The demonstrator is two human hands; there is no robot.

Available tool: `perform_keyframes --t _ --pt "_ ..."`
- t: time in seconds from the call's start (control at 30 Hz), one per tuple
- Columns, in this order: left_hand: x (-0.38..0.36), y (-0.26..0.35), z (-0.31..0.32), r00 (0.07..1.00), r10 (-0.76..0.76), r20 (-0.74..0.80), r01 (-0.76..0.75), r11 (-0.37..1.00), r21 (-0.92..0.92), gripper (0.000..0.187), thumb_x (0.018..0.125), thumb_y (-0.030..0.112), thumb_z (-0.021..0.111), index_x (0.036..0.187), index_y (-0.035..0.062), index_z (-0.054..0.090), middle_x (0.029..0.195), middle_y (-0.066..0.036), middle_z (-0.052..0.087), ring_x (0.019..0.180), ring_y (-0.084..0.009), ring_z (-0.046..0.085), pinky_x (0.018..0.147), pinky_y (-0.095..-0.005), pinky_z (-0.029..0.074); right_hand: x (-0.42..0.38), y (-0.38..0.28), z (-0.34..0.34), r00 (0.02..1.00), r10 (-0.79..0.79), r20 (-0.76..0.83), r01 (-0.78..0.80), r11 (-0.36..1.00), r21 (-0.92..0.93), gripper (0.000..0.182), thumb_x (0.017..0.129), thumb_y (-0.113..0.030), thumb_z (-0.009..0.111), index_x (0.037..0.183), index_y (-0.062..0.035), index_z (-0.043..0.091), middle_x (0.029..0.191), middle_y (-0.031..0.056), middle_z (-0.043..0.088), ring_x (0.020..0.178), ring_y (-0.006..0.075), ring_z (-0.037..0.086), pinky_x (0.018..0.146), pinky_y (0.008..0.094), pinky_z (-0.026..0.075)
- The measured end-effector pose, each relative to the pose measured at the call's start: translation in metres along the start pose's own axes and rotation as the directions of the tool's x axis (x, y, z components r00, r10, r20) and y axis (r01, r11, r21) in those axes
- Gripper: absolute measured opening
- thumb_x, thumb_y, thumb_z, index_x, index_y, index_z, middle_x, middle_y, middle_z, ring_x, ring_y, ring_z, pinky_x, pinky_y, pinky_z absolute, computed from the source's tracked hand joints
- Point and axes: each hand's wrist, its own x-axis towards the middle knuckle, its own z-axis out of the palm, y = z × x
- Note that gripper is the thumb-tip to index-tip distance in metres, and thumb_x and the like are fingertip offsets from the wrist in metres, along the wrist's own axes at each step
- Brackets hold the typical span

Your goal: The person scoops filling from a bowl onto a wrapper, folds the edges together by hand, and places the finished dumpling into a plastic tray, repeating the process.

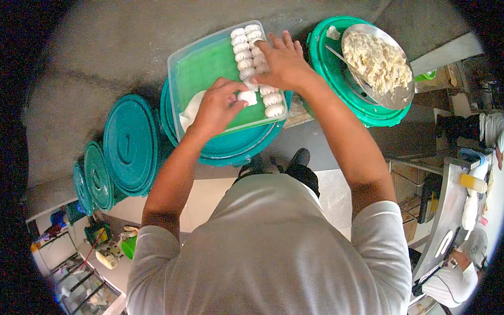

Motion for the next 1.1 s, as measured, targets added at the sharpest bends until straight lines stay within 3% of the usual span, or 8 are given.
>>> perform_keyframes --t 0.27,0.47,0.53,0.67,0.8,0.93,1.03,1.1 --pt "0.008 -0.01 0.023 0.996 0.072 -0.057 -0.064 0.99 0.124 0.037 0.078 0.005 0.08 0.112 0.0063 0.067 0.1 -0.012 0.061 0.083 -0.0246 0.067 0.075 -0.0358 0.055 -0.019 0.007 0.007 0.999 0.049 0.005 -0.049 0.999 0.008 0.09 0.073 -0.043 0.083 0.149 -0.019 0.042 0.161 0.0216 0.025 0.15 0.049 0.014 0.119 0.0624 0.017" --pt "0.009 -0.002 0.032 0.986 -0.119 -0.116 0.141 0.97 0.2 0.059 0.071 0.014 0.089 0.114 0.0019 0.049 0.098 -0.019 0.064 0.082 -0.0293 0.069 0.073 -0.0392 0.056 -0.017 0.006 0.008 0.998 0.058 0.016 -0.058 0.998 0.01 0.092 0.073 -0.045 0.083 0.15 -0.0163 0.042 0.16 0.0233 0.027 0.149 0.0516 0.015 0.118 0.0645 0.017" --pt "0.012 0.002 0.03 0.973 -0.226 -0.052 0.23 0.968 0.101 0.061 0.074 0.015 0.086 0.114 0.0004 0.042 0.103 -0.028 0.064 0.096 -0.0464 0.066 0.081 -0.0505 0.053 -0.019 0.006 0.007 0.998 0.066 0.024 -0.066 0.998 0.007 0.092 0.073 -0.047 0.082 0.15 -0.0166 0.041 0.161 0.0234 0.026 0.149 0.0518 0.015 0.118 0.0649 0.018" --pt "0.016 -0.008 0.038 0.968 -0.236 -0.085 0.242 0.967 0.079 0.06 0.075 0.016 0.086 0.112 0.0002 0.042 0.1 -0.029 0.066 0.093 -0.0476 0.066 0.079 -0.052 0.054 -0.019 0.013 0.005 0.999 0.051 0.003 -0.05 0.999 -0.006 0.086 0.076 -0.047 0.08 0.147 -0.0128 0.045 0.158 0.0256 0.031 0.147 0.0531 0.02 0.119 0.0627 0.019" --pt "0.009 -0.008 0.026 0.976 -0.152 -0.154 0.175 0.973 0.149 0.061 0.072 0.019 0.089 0.112 0.0012 0.048 0.095 -0.022 0.068 0.086 -0.0346 0.071 0.074 -0.0425 0.057 -0.001 0.01 -0.01 0.939 -0.12 -0.321 0.133 0.991 0.018 0.06 0.087 -0.04 0.073 0.131 -0.0019 0.059 0.138 0.0289 0.054 0.132 0.049 0.046 0.115 0.0527 0.032" --pt "-0.013 -0.014 -0.044 0.965 -0.174 -0.197 0.188 0.981 0.052 0.06 0.076 0.021 0.087 0.12 -0.0017 0.055 0.097 -0.017 0.068 0.079 -0.0244 0.069 0.071 -0.037 0.058 0.032 -0.037 -0.005 0.982 -0.135 -0.135 0.186 0.842 0.506 0.031 0.093 -0.019 0.068 0.117 0.0001 0.065 0.105 0.0191 0.072 0.095 0.0287 0.07 0.082 0.0378 0.054" --pt "-0.032 -0.039 -0.082 0.895 -0.318 -0.311 0.309 0.948 -0.08 0.055 0.076 0.028 0.085 0.113 -0.0025 0.059 0.098 -0.02 0.07 0.083 -0.0281 0.071 0.072 -0.0391 0.057 0.055 -0.082 0.03 0.974 -0.225 0.016 0.195 0.872 0.45 0.027 0.09 -0.017 0.068 0.11 0.0005 0.066 0.098 0.019 0.072 0.089 0.0328 0.07 0.081 0.0408 0.054" --pt "-0.043 -0.041 -0.101 0.886 -0.346 -0.309 0.343 0.937 -0.067 0.048 0.082 0.021 0.083 0.117 -0.0027 0.059 0.094 -0.014 0.069 0.077 -0.0163 0.068 0.067 -0.0295 0.056 0.066 -0.105 0.054 0.952 -0.251 0.176 0.213 0.954 0.21 0.022 0.085 -0.015 0.069 0.101 -0.0004 0.065 0.092 0.0195 0.071 0.085 0.0372 0.068 0.079 0.0439 0.054"
